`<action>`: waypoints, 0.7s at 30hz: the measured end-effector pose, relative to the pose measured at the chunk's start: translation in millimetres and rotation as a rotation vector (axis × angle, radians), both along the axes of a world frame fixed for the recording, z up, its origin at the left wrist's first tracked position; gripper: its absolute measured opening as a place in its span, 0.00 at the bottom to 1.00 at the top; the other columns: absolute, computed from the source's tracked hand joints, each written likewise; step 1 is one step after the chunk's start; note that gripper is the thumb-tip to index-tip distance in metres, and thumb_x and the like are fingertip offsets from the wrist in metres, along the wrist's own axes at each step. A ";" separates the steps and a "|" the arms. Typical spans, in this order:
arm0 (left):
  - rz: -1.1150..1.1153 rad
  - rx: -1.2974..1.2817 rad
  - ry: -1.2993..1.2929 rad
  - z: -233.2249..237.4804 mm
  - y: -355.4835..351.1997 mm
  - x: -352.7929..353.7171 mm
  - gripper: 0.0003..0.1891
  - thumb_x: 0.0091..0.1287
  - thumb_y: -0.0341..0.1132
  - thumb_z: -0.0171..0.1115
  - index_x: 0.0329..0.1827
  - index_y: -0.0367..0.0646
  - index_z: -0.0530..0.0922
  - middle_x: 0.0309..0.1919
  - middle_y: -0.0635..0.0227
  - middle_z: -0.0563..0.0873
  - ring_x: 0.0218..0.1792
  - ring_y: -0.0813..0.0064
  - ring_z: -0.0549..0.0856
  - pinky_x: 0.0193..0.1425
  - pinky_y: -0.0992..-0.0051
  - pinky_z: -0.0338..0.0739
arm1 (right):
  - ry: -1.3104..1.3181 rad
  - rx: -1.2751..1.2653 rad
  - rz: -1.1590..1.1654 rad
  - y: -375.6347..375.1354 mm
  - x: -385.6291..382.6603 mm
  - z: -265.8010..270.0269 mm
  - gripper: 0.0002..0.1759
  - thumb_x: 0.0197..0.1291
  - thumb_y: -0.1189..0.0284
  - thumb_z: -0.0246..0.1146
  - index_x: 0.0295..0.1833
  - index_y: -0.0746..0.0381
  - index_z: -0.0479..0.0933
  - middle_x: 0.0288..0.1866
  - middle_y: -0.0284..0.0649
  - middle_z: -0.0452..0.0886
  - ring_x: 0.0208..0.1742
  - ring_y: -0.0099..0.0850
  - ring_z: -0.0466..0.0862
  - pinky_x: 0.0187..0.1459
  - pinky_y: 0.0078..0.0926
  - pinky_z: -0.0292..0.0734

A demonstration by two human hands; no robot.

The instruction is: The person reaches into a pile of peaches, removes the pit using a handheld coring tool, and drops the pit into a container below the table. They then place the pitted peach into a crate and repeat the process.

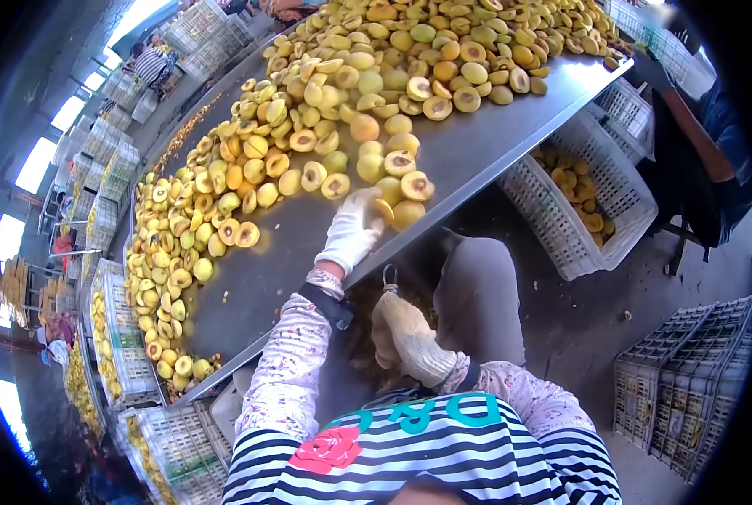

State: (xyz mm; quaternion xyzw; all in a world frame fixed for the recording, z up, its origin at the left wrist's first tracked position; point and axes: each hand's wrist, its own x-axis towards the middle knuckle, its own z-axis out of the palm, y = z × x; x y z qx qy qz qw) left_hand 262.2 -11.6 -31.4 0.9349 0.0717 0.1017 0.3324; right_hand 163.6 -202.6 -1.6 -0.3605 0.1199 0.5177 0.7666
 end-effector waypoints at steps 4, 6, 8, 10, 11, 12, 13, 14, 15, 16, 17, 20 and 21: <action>0.136 -0.496 0.238 52.1 -13.4 -27.9 0.20 0.65 0.30 0.69 0.60 0.41 0.80 0.47 0.62 0.86 0.46 0.71 0.86 0.56 0.72 0.81 | -0.078 0.089 0.049 -3.0 7.8 -14.5 0.20 0.78 0.52 0.50 0.36 0.55 0.68 0.17 0.30 0.61 0.14 0.24 0.57 0.18 0.27 0.53; 0.070 -0.729 -0.011 29.6 3.2 -58.7 0.16 0.68 0.32 0.69 0.57 0.38 0.82 0.41 0.68 0.86 0.43 0.79 0.84 0.49 0.76 0.82 | -0.236 -0.069 0.132 -3.0 17.9 13.6 0.19 0.77 0.54 0.52 0.36 0.55 0.68 0.18 0.30 0.63 0.15 0.23 0.59 0.18 0.25 0.55; 0.129 -0.824 -0.001 50.0 -0.4 -97.6 0.14 0.75 0.37 0.61 0.52 0.35 0.83 0.42 0.67 0.86 0.40 0.80 0.84 0.45 0.80 0.81 | -0.354 -0.170 0.299 2.6 19.2 11.3 0.16 0.74 0.57 0.55 0.42 0.58 0.77 0.26 0.30 0.73 0.25 0.24 0.73 0.29 0.26 0.68; 0.212 -1.132 -0.160 48.9 -16.4 -125.0 0.14 0.78 0.38 0.56 0.51 0.35 0.82 0.42 0.64 0.88 0.38 0.75 0.86 0.42 0.78 0.83 | -0.584 -0.196 0.409 12.8 9.5 2.3 0.18 0.74 0.56 0.55 0.45 0.60 0.77 0.27 0.32 0.76 0.29 0.26 0.77 0.34 0.27 0.73; 0.269 -1.275 -0.219 53.0 -24.8 -131.9 0.19 0.79 0.43 0.49 0.47 0.34 0.82 0.42 0.60 0.87 0.37 0.71 0.86 0.44 0.74 0.84 | -0.635 -0.221 0.445 16.8 5.2 2.3 0.20 0.74 0.54 0.55 0.47 0.62 0.78 0.31 0.36 0.79 0.33 0.28 0.79 0.38 0.29 0.75; 0.443 -1.417 -0.334 56.7 -37.8 -131.0 0.21 0.79 0.45 0.46 0.45 0.35 0.81 0.44 0.56 0.87 0.38 0.67 0.86 0.50 0.69 0.84 | -0.687 -0.247 0.481 20.9 1.2 2.3 0.23 0.74 0.52 0.54 0.50 0.63 0.78 0.34 0.39 0.82 0.37 0.30 0.81 0.43 0.30 0.76; 0.506 -1.482 -0.361 58.3 -40.9 -135.0 0.21 0.79 0.44 0.46 0.45 0.34 0.81 0.44 0.56 0.87 0.39 0.66 0.86 0.52 0.68 0.83 | -0.682 -0.289 0.532 24.2 0.5 7.6 0.24 0.74 0.51 0.54 0.51 0.63 0.79 0.36 0.41 0.83 0.38 0.31 0.82 0.45 0.31 0.77; 0.563 -1.547 -0.391 58.5 -41.2 -138.2 0.21 0.79 0.44 0.46 0.45 0.34 0.81 0.45 0.55 0.86 0.40 0.65 0.86 0.54 0.66 0.82 | -0.682 -0.334 0.580 27.1 0.3 10.8 0.26 0.74 0.50 0.53 0.52 0.64 0.79 0.38 0.43 0.83 0.39 0.32 0.82 0.46 0.32 0.77; 0.548 -1.528 -0.378 57.6 -39.6 -142.2 0.21 0.79 0.44 0.46 0.45 0.33 0.81 0.45 0.55 0.87 0.40 0.65 0.86 0.54 0.66 0.82 | -0.711 -0.310 0.623 28.2 0.0 7.1 0.28 0.74 0.49 0.53 0.54 0.64 0.79 0.41 0.44 0.85 0.41 0.34 0.83 0.47 0.31 0.78; 0.535 -1.507 -0.365 56.7 -37.7 -147.5 0.22 0.79 0.44 0.46 0.46 0.32 0.81 0.45 0.55 0.87 0.40 0.65 0.86 0.53 0.67 0.82 | -0.732 -0.293 0.618 30.2 -3.3 7.8 0.28 0.74 0.49 0.53 0.55 0.64 0.79 0.41 0.44 0.85 0.41 0.34 0.83 0.48 0.31 0.78; 0.521 -1.484 -0.348 56.2 -35.9 -152.9 0.22 0.79 0.44 0.46 0.46 0.32 0.81 0.44 0.55 0.87 0.40 0.65 0.86 0.53 0.67 0.82 | -0.750 -0.275 0.610 31.9 -7.2 10.6 0.28 0.73 0.49 0.53 0.55 0.65 0.79 0.41 0.44 0.85 0.42 0.35 0.84 0.48 0.31 0.78; 0.515 -1.420 -0.353 57.4 -32.5 -164.6 0.24 0.79 0.45 0.46 0.47 0.30 0.82 0.44 0.54 0.87 0.40 0.65 0.86 0.51 0.69 0.81 | -0.793 -0.303 0.602 41.5 -17.3 16.0 0.29 0.73 0.48 0.54 0.56 0.65 0.79 0.43 0.46 0.86 0.44 0.36 0.85 0.50 0.32 0.79; 0.518 -1.392 -0.379 54.6 -30.6 -169.3 0.25 0.79 0.46 0.45 0.47 0.30 0.83 0.41 0.55 0.88 0.40 0.66 0.85 0.51 0.70 0.81 | -0.806 -0.326 0.609 45.3 -20.8 17.0 0.29 0.73 0.48 0.54 0.56 0.65 0.79 0.43 0.47 0.86 0.45 0.36 0.86 0.51 0.32 0.79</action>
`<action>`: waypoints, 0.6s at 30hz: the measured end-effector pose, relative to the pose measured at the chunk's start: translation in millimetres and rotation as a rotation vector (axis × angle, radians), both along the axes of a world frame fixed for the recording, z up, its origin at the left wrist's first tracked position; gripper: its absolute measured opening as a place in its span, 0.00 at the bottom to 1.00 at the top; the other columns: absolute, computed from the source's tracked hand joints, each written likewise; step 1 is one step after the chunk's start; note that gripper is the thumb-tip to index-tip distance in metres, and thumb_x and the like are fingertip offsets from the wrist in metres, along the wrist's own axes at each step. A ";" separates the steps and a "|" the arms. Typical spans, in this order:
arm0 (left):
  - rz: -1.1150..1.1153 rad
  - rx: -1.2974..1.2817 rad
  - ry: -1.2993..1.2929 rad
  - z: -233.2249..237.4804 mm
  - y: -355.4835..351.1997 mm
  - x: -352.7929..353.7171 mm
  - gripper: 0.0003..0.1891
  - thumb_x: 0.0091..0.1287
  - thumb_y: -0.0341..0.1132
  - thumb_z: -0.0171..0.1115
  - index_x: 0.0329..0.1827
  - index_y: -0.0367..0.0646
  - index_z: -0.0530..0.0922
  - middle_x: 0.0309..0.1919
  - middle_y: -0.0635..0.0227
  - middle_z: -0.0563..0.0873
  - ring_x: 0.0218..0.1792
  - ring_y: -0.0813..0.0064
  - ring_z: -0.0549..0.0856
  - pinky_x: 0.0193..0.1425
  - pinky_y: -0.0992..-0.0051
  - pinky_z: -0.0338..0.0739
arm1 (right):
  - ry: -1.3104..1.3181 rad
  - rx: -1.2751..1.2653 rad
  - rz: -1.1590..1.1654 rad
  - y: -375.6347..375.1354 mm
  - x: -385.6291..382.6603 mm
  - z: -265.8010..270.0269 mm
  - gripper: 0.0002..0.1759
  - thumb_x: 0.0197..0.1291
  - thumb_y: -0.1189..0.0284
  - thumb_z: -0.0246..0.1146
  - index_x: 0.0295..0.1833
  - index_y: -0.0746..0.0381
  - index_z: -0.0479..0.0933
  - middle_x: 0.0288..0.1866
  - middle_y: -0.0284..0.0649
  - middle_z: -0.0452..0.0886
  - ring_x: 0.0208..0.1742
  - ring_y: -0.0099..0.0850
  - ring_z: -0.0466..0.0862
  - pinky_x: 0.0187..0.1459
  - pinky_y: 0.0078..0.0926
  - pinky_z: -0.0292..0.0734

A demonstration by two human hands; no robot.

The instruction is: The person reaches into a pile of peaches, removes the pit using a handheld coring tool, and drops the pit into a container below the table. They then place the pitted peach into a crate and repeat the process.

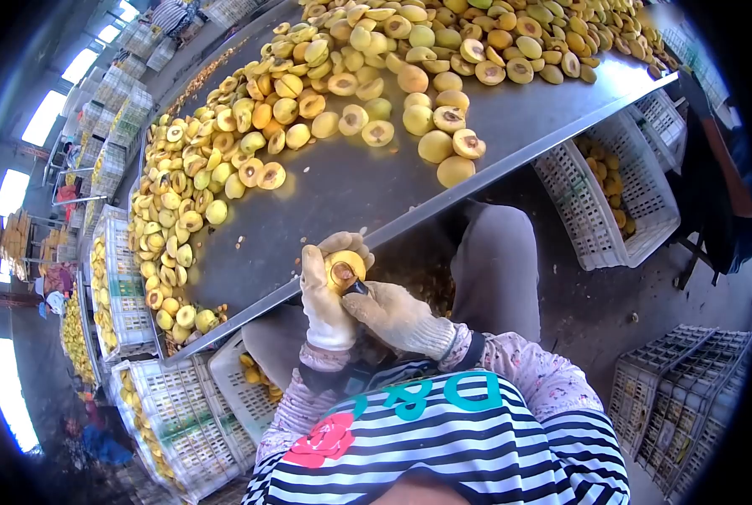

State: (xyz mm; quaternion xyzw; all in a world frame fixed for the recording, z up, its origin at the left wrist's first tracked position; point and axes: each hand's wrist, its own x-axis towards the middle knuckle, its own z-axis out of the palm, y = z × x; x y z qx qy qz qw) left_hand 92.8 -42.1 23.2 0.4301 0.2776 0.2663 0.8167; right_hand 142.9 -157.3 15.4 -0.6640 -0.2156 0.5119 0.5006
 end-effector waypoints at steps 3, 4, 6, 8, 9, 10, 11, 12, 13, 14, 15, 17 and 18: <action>0.059 0.070 0.076 0.1 6.0 -16.4 0.25 0.78 0.45 0.44 0.43 0.31 0.84 0.37 0.57 0.88 0.36 0.69 0.85 0.46 0.73 0.79 | -0.063 0.003 0.063 9.5 -10.7 -6.4 0.30 0.72 0.47 0.55 0.57 0.65 0.79 0.42 0.47 0.87 0.43 0.37 0.88 0.49 0.32 0.81; 0.032 0.078 0.093 0.1 9.5 -23.1 0.25 0.78 0.45 0.45 0.41 0.31 0.84 0.35 0.58 0.88 0.35 0.70 0.84 0.44 0.75 0.78 | -0.090 0.024 0.092 12.3 -13.7 -12.6 0.30 0.72 0.47 0.55 0.57 0.65 0.78 0.41 0.47 0.87 0.42 0.37 0.88 0.47 0.32 0.82; -0.021 0.092 0.130 0.4 19.9 -39.6 0.25 0.78 0.45 0.45 0.38 0.32 0.84 0.33 0.61 0.88 0.32 0.72 0.84 0.39 0.77 0.77 | -0.139 0.067 0.150 15.8 -19.4 -24.7 0.31 0.72 0.46 0.56 0.57 0.65 0.78 0.39 0.47 0.87 0.39 0.38 0.89 0.44 0.32 0.83; -0.139 0.231 0.180 -1.8 34.8 -51.7 0.30 0.80 0.49 0.40 0.38 0.32 0.85 0.32 0.60 0.88 0.33 0.70 0.85 0.41 0.75 0.78 | -0.187 0.070 0.209 20.1 -20.9 -24.7 0.32 0.71 0.45 0.57 0.58 0.65 0.78 0.37 0.46 0.88 0.37 0.37 0.89 0.41 0.31 0.83; -0.202 0.300 0.208 -2.6 40.3 -56.8 0.33 0.81 0.52 0.38 0.37 0.32 0.85 0.32 0.59 0.88 0.33 0.69 0.85 0.41 0.74 0.79 | -0.207 0.071 0.236 21.3 -23.9 -24.5 0.32 0.71 0.45 0.57 0.58 0.65 0.78 0.36 0.45 0.88 0.36 0.36 0.89 0.40 0.31 0.83; -0.203 0.281 0.232 -1.2 43.2 -59.3 0.30 0.81 0.48 0.42 0.38 0.32 0.85 0.32 0.60 0.89 0.32 0.71 0.85 0.41 0.74 0.79 | -0.173 0.108 0.235 24.4 -28.2 -34.0 0.28 0.73 0.48 0.56 0.55 0.65 0.78 0.34 0.43 0.87 0.33 0.32 0.88 0.37 0.29 0.82; -0.139 0.258 0.194 -2.7 42.7 -59.9 0.27 0.81 0.46 0.44 0.38 0.32 0.86 0.32 0.60 0.89 0.32 0.72 0.85 0.41 0.75 0.79 | -0.039 0.085 0.237 25.2 -29.7 -34.1 0.28 0.71 0.46 0.58 0.52 0.64 0.79 0.33 0.41 0.85 0.33 0.31 0.86 0.37 0.28 0.80; -0.078 0.237 0.156 -5.7 40.5 -58.8 0.25 0.80 0.44 0.46 0.38 0.32 0.86 0.31 0.60 0.89 0.32 0.72 0.85 0.41 0.75 0.79 | 0.095 0.063 0.235 26.0 -30.0 -33.4 0.28 0.70 0.45 0.60 0.50 0.62 0.80 0.31 0.39 0.84 0.33 0.30 0.84 0.36 0.28 0.79; -0.019 0.217 0.118 -8.4 40.2 -57.9 0.23 0.80 0.42 0.49 0.39 0.32 0.86 0.31 0.60 0.89 0.32 0.73 0.85 0.40 0.76 0.79 | 0.229 0.041 0.231 26.9 -29.7 -32.2 0.29 0.68 0.43 0.62 0.48 0.60 0.80 0.30 0.37 0.83 0.33 0.29 0.82 0.36 0.28 0.77; -0.040 0.132 0.092 -9.7 45.2 -59.7 0.18 0.78 0.39 0.54 0.44 0.32 0.86 0.32 0.60 0.89 0.34 0.75 0.86 0.44 0.77 0.79 | 0.255 0.038 0.243 26.4 -29.1 -27.9 0.25 0.70 0.46 0.62 0.46 0.60 0.80 0.28 0.33 0.80 0.30 0.24 0.79 0.32 0.24 0.73; -0.174 0.191 0.171 -3.9 52.1 -59.9 0.17 0.78 0.39 0.55 0.46 0.32 0.86 0.32 0.60 0.89 0.34 0.75 0.86 0.45 0.77 0.80 | 0.228 0.088 0.245 26.5 -31.9 -33.5 0.23 0.72 0.49 0.60 0.45 0.60 0.78 0.27 0.33 0.79 0.27 0.24 0.78 0.31 0.24 0.73; -0.443 0.304 0.329 11.9 68.5 -59.1 0.18 0.78 0.41 0.56 0.50 0.32 0.85 0.33 0.60 0.90 0.35 0.75 0.87 0.48 0.77 0.80 | 0.178 0.185 0.249 25.5 -39.6 -49.6 0.19 0.75 0.54 0.56 0.44 0.62 0.76 0.26 0.34 0.77 0.23 0.25 0.76 0.28 0.24 0.72; -0.582 0.298 0.316 11.1 76.3 -58.1 0.18 0.77 0.41 0.56 0.57 0.33 0.82 0.39 0.58 0.90 0.39 0.72 0.87 0.52 0.74 0.81 | 0.163 0.211 0.240 24.7 -40.9 -48.6 0.19 0.75 0.54 0.56 0.43 0.61 0.75 0.25 0.34 0.77 0.23 0.24 0.75 0.27 0.24 0.71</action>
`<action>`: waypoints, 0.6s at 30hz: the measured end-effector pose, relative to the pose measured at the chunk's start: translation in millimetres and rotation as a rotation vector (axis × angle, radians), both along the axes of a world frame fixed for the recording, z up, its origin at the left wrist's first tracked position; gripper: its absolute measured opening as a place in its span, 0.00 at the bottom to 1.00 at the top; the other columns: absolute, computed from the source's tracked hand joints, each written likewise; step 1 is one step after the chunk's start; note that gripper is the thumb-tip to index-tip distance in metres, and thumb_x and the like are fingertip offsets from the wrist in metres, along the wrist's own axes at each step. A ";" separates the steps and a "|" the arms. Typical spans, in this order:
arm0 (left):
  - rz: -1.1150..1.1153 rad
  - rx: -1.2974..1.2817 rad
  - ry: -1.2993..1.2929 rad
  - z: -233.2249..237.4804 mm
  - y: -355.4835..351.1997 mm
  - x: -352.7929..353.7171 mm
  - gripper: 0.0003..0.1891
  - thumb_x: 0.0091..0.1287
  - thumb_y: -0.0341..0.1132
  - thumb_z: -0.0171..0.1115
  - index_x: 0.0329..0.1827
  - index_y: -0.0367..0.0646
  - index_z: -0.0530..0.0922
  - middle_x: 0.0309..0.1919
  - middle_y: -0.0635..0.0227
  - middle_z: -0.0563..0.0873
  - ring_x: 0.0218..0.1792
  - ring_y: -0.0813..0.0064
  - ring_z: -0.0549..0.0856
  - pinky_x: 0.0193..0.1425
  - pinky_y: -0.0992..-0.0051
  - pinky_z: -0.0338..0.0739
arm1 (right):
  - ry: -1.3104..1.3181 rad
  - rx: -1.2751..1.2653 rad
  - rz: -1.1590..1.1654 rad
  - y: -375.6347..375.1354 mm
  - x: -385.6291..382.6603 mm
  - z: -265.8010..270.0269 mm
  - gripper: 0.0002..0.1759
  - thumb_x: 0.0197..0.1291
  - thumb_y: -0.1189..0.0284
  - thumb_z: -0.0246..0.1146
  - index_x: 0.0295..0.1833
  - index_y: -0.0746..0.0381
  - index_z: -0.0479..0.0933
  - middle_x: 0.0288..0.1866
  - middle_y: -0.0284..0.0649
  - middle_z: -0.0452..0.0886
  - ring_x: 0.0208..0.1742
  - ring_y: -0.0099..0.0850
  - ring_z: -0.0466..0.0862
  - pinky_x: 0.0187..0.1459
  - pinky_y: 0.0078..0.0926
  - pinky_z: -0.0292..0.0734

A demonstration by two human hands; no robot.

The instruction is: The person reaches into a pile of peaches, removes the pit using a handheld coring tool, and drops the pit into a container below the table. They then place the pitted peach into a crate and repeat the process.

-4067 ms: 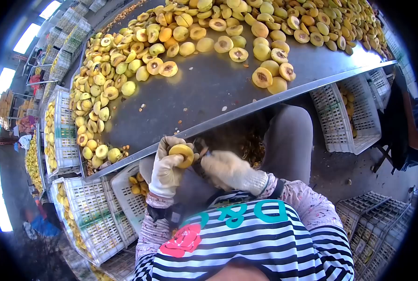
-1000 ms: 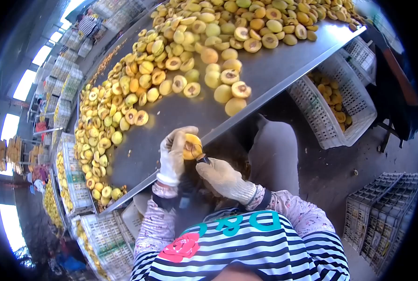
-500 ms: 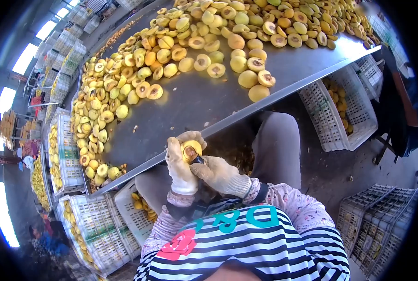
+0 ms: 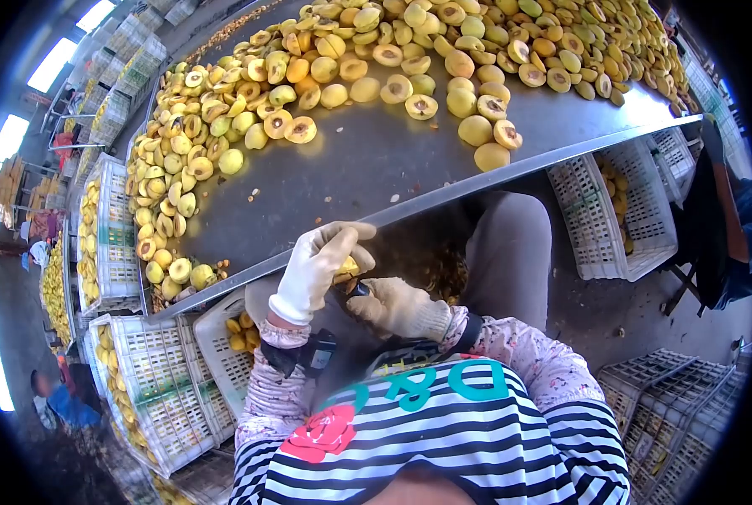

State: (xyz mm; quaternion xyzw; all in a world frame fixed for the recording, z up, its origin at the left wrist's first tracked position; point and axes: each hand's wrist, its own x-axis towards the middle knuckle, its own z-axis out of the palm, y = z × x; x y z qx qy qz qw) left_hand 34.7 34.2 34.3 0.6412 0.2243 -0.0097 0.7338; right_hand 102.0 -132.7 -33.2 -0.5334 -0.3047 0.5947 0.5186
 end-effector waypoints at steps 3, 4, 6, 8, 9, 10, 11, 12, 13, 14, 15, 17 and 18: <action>0.280 -0.115 -0.447 6.6 -19.9 -3.2 0.19 0.78 0.40 0.54 0.62 0.34 0.79 0.46 0.55 0.89 0.43 0.68 0.87 0.54 0.70 0.82 | 0.135 -0.001 0.014 -3.0 6.4 9.2 0.20 0.75 0.53 0.57 0.40 0.59 0.73 0.24 0.32 0.75 0.22 0.22 0.73 0.26 0.23 0.70; 0.422 -0.213 -0.473 -5.1 -26.7 -6.8 0.20 0.79 0.40 0.51 0.64 0.35 0.77 0.52 0.54 0.87 0.46 0.65 0.86 0.54 0.67 0.83 | 0.294 -0.059 0.057 -5.5 12.0 12.8 0.20 0.75 0.53 0.58 0.39 0.59 0.73 0.23 0.32 0.75 0.22 0.22 0.73 0.26 0.22 0.69; 0.426 -0.243 -0.413 -31.6 -31.4 -10.4 0.20 0.80 0.43 0.50 0.58 0.34 0.80 0.46 0.54 0.88 0.41 0.65 0.87 0.49 0.67 0.84 | 0.493 -0.143 0.119 -6.3 14.7 8.7 0.20 0.75 0.53 0.58 0.42 0.60 0.75 0.24 0.31 0.75 0.23 0.23 0.74 0.28 0.24 0.71; 0.488 -0.338 -0.286 -35.1 -35.0 -10.6 0.20 0.81 0.42 0.49 0.54 0.33 0.82 0.37 0.56 0.90 0.35 0.67 0.87 0.44 0.69 0.83 | 0.101 -0.113 0.022 -4.3 1.5 5.4 0.22 0.75 0.51 0.57 0.45 0.62 0.76 0.26 0.32 0.76 0.25 0.24 0.75 0.30 0.25 0.73; 0.449 -0.308 -0.247 -30.9 -32.2 -7.4 0.19 0.81 0.41 0.49 0.55 0.33 0.82 0.36 0.56 0.90 0.35 0.68 0.87 0.44 0.70 0.84 | -0.095 -0.095 -0.029 -3.6 -3.2 3.5 0.23 0.75 0.51 0.56 0.47 0.62 0.77 0.26 0.32 0.77 0.26 0.24 0.75 0.31 0.25 0.74; 0.411 -0.276 -0.206 -26.8 -27.8 -6.5 0.19 0.81 0.40 0.49 0.55 0.33 0.82 0.35 0.57 0.90 0.34 0.69 0.87 0.43 0.71 0.84 | -0.066 -0.031 -0.003 -1.7 -1.7 1.4 0.26 0.74 0.48 0.56 0.52 0.64 0.77 0.29 0.35 0.79 0.29 0.26 0.78 0.34 0.26 0.75; 0.369 -0.239 -0.171 -21.8 -24.6 -5.2 0.19 0.81 0.39 0.49 0.56 0.32 0.82 0.34 0.58 0.90 0.34 0.70 0.87 0.43 0.72 0.84 | -0.101 -0.083 0.020 -1.5 -0.7 4.6 0.27 0.74 0.48 0.56 0.52 0.64 0.78 0.30 0.36 0.80 0.30 0.27 0.79 0.36 0.27 0.76; 0.346 -0.182 -0.128 -16.4 -23.4 -3.3 0.18 0.80 0.38 0.49 0.58 0.32 0.81 0.32 0.60 0.90 0.33 0.72 0.87 0.43 0.74 0.84 | -0.137 -0.130 0.043 0.2 1.6 13.2 0.28 0.74 0.47 0.56 0.53 0.64 0.78 0.31 0.38 0.81 0.32 0.28 0.80 0.37 0.28 0.76; 0.350 -0.194 -0.192 -14.6 -23.6 -2.2 0.18 0.80 0.38 0.49 0.58 0.32 0.81 0.32 0.60 0.90 0.33 0.72 0.88 0.43 0.74 0.84 | -0.172 -0.180 0.065 1.1 3.3 17.5 0.29 0.74 0.46 0.57 0.53 0.65 0.78 0.33 0.40 0.82 0.33 0.30 0.81 0.39 0.28 0.77; 0.354 -0.210 -0.250 -15.1 -26.4 -2.9 0.18 0.81 0.37 0.49 0.59 0.32 0.81 0.33 0.59 0.90 0.33 0.72 0.88 0.44 0.74 0.84 | -0.171 -0.092 0.030 -1.3 2.9 14.4 0.33 0.72 0.42 0.57 0.54 0.65 0.78 0.35 0.43 0.83 0.38 0.34 0.82 0.44 0.32 0.77; 0.356 -0.231 -0.303 -16.3 -29.3 -4.1 0.18 0.81 0.37 0.49 0.59 0.32 0.80 0.33 0.59 0.90 0.34 0.72 0.88 0.44 0.74 0.84 | -0.143 -0.111 0.053 -3.8 3.6 11.8 0.34 0.72 0.42 0.56 0.54 0.66 0.78 0.36 0.43 0.83 0.39 0.34 0.82 0.46 0.32 0.77; 0.291 -0.233 -0.277 -17.9 -28.5 -3.9 0.18 0.81 0.37 0.49 0.60 0.32 0.80 0.33 0.60 0.90 0.33 0.73 0.87 0.44 0.75 0.83 | -0.095 -0.145 0.108 -5.0 7.0 8.3 0.36 0.71 0.40 0.56 0.55 0.66 0.78 0.37 0.45 0.83 0.42 0.36 0.82 0.49 0.34 0.77; 0.250 -0.219 -0.232 -18.1 -25.4 -4.1 0.18 0.81 0.37 0.49 0.60 0.32 0.80 0.33 0.60 0.90 0.33 0.73 0.87 0.43 0.75 0.83 | -0.134 -0.086 0.072 -5.1 5.6 10.0 0.36 0.71 0.40 0.56 0.55 0.66 0.78 0.36 0.44 0.84 0.41 0.35 0.82 0.47 0.33 0.78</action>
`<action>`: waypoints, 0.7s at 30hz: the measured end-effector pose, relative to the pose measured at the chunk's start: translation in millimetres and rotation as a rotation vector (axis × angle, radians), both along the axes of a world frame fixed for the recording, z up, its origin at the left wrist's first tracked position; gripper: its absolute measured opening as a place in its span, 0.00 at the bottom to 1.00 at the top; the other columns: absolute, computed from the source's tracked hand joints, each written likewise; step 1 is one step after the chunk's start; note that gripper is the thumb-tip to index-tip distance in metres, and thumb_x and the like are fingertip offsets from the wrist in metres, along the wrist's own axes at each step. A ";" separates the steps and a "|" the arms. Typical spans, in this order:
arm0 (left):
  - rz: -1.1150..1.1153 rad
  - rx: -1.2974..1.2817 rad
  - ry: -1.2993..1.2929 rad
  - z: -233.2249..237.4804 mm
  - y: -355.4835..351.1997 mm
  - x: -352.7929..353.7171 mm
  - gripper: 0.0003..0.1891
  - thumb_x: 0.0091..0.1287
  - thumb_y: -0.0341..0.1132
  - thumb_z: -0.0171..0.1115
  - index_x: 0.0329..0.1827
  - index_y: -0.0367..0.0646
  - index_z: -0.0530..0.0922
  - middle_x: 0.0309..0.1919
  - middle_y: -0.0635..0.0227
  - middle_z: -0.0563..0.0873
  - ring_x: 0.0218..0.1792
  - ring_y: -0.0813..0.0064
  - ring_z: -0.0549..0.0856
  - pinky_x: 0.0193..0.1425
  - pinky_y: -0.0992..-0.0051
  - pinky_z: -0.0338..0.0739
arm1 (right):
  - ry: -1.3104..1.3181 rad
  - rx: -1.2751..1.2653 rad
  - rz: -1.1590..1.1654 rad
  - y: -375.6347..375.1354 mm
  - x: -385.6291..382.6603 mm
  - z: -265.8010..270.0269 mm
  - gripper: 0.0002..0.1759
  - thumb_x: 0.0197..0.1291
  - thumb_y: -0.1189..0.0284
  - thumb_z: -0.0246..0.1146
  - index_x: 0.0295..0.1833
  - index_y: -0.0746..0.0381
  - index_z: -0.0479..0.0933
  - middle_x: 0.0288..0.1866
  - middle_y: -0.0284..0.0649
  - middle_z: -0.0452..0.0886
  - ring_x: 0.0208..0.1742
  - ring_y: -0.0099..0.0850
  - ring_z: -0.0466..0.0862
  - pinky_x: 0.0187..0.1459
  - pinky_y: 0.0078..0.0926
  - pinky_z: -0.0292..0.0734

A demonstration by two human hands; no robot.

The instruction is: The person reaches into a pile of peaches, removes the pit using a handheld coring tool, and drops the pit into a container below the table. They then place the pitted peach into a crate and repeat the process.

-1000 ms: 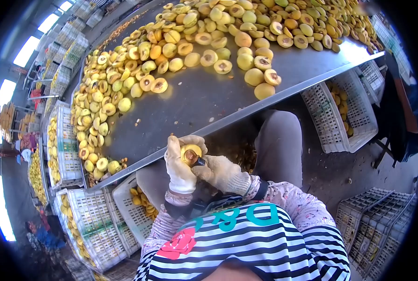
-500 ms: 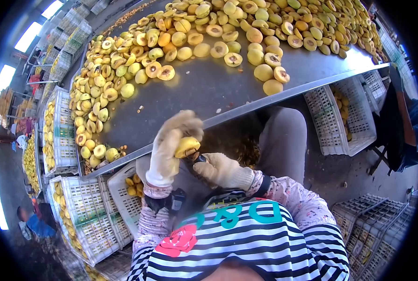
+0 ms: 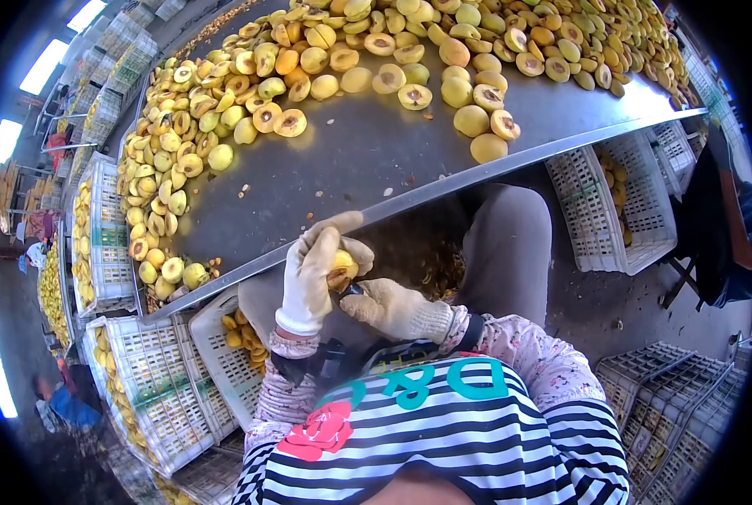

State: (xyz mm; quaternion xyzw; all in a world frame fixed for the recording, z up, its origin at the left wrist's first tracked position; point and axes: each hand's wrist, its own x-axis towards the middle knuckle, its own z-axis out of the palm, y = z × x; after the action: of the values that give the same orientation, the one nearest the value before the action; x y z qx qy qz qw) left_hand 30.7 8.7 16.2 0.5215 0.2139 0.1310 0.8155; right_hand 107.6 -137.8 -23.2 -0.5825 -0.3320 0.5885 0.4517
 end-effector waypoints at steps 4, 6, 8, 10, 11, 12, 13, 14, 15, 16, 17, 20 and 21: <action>-0.134 0.066 0.079 4.3 14.1 1.3 0.19 0.80 0.39 0.50 0.60 0.32 0.80 0.32 0.61 0.89 0.32 0.74 0.86 0.42 0.75 0.82 | 0.079 -0.028 0.027 3.6 0.2 -0.2 0.31 0.73 0.41 0.54 0.48 0.62 0.77 0.26 0.36 0.77 0.27 0.28 0.77 0.30 0.27 0.73; -0.160 0.062 0.067 4.7 16.0 1.3 0.19 0.80 0.40 0.50 0.59 0.32 0.80 0.32 0.62 0.89 0.32 0.74 0.85 0.42 0.75 0.82 | 0.399 -0.096 0.083 2.0 4.4 5.0 0.29 0.74 0.41 0.52 0.42 0.58 0.74 0.20 0.31 0.71 0.19 0.24 0.70 0.21 0.24 0.67; -0.168 0.039 0.025 2.7 17.4 -0.1 0.19 0.80 0.39 0.50 0.59 0.32 0.81 0.31 0.62 0.89 0.32 0.74 0.86 0.42 0.75 0.82 | 0.638 -0.185 0.065 2.1 2.1 12.3 0.27 0.75 0.41 0.50 0.38 0.55 0.69 0.18 0.27 0.65 0.15 0.20 0.64 0.17 0.21 0.60; -0.160 -0.015 -0.015 0.2 18.5 -2.1 0.18 0.80 0.36 0.49 0.59 0.32 0.81 0.30 0.62 0.89 0.31 0.77 0.85 0.41 0.78 0.80 | 0.829 -0.215 0.044 3.9 0.0 27.8 0.27 0.76 0.42 0.48 0.34 0.52 0.64 0.18 0.24 0.61 0.14 0.17 0.59 0.14 0.18 0.56; -0.155 -0.044 -0.034 -1.4 19.4 -3.5 0.17 0.79 0.35 0.49 0.59 0.32 0.81 0.30 0.62 0.89 0.31 0.79 0.84 0.41 0.79 0.79 | 0.836 -0.204 0.040 4.8 -1.1 29.5 0.27 0.76 0.42 0.48 0.34 0.52 0.64 0.18 0.25 0.61 0.14 0.17 0.58 0.14 0.18 0.56; -0.177 -0.036 -0.047 -2.7 21.5 -5.1 0.18 0.79 0.37 0.50 0.59 0.32 0.81 0.30 0.62 0.89 0.32 0.77 0.85 0.41 0.78 0.80 | 0.843 -0.194 0.038 5.8 -2.2 30.3 0.27 0.76 0.42 0.48 0.34 0.53 0.65 0.18 0.25 0.61 0.14 0.17 0.58 0.14 0.18 0.55; -0.198 -0.027 -0.058 -3.7 25.1 -6.9 0.19 0.79 0.38 0.51 0.59 0.32 0.81 0.31 0.62 0.89 0.32 0.76 0.86 0.42 0.77 0.81 | 0.852 -0.183 0.035 7.2 -3.7 30.3 0.27 0.76 0.42 0.48 0.34 0.53 0.65 0.18 0.25 0.61 0.14 0.17 0.58 0.14 0.18 0.55; -0.219 -0.019 -0.069 -4.8 28.9 -8.9 0.20 0.78 0.40 0.52 0.59 0.32 0.81 0.31 0.62 0.89 0.33 0.74 0.87 0.42 0.76 0.82 | 0.789 -0.199 0.047 9.2 -5.8 27.5 0.27 0.76 0.42 0.49 0.34 0.53 0.65 0.18 0.24 0.61 0.13 0.17 0.58 0.14 0.18 0.55; -0.286 0.006 -0.039 -6.1 32.8 -10.7 0.20 0.78 0.40 0.53 0.59 0.32 0.81 0.32 0.62 0.89 0.34 0.74 0.87 0.43 0.76 0.82 | 0.726 -0.214 0.060 11.8 -7.8 22.5 0.26 0.76 0.42 0.49 0.34 0.53 0.65 0.18 0.24 0.60 0.13 0.17 0.57 0.14 0.18 0.55; -0.350 0.031 -0.009 -7.7 36.9 -12.8 0.20 0.77 0.40 0.53 0.59 0.31 0.81 0.32 0.62 0.89 0.34 0.74 0.87 0.43 0.76 0.81 | 0.664 -0.230 0.075 14.6 -9.6 20.1 0.26 0.76 0.42 0.49 0.34 0.53 0.65 0.17 0.24 0.60 0.13 0.17 0.57 0.13 0.18 0.54; -0.416 0.054 0.023 -9.1 40.7 -15.1 0.20 0.77 0.40 0.54 0.59 0.31 0.81 0.32 0.62 0.89 0.34 0.74 0.87 0.43 0.77 0.81 | 0.673 -0.260 0.075 16.3 -11.5 20.6 0.26 0.76 0.42 0.49 0.34 0.53 0.65 0.17 0.24 0.60 0.13 0.17 0.57 0.13 0.18 0.54; -0.488 -0.113 0.008 -8.7 49.4 -20.7 0.21 0.75 0.41 0.56 0.58 0.31 0.81 0.33 0.61 0.89 0.34 0.74 0.87 0.43 0.77 0.81 | 0.724 -0.317 0.052 21.5 -17.0 30.4 0.27 0.74 0.41 0.51 0.33 0.52 0.65 0.17 0.22 0.59 0.13 0.15 0.57 0.14 0.15 0.52; -0.492 -0.163 0.005 -9.5 51.7 -21.2 0.21 0.75 0.42 0.57 0.58 0.30 0.81 0.33 0.60 0.89 0.34 0.74 0.87 0.43 0.77 0.81 | 0.912 -0.270 0.088 20.8 -18.8 25.4 0.28 0.73 0.39 0.52 0.32 0.52 0.65 0.16 0.22 0.59 0.13 0.15 0.57 0.13 0.15 0.52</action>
State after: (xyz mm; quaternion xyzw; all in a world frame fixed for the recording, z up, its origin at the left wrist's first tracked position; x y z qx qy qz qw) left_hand 9.5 60.5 6.7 0.4909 0.0924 -0.0903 0.8616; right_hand 88.8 -117.0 2.1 -0.3036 -0.0448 0.8407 0.4462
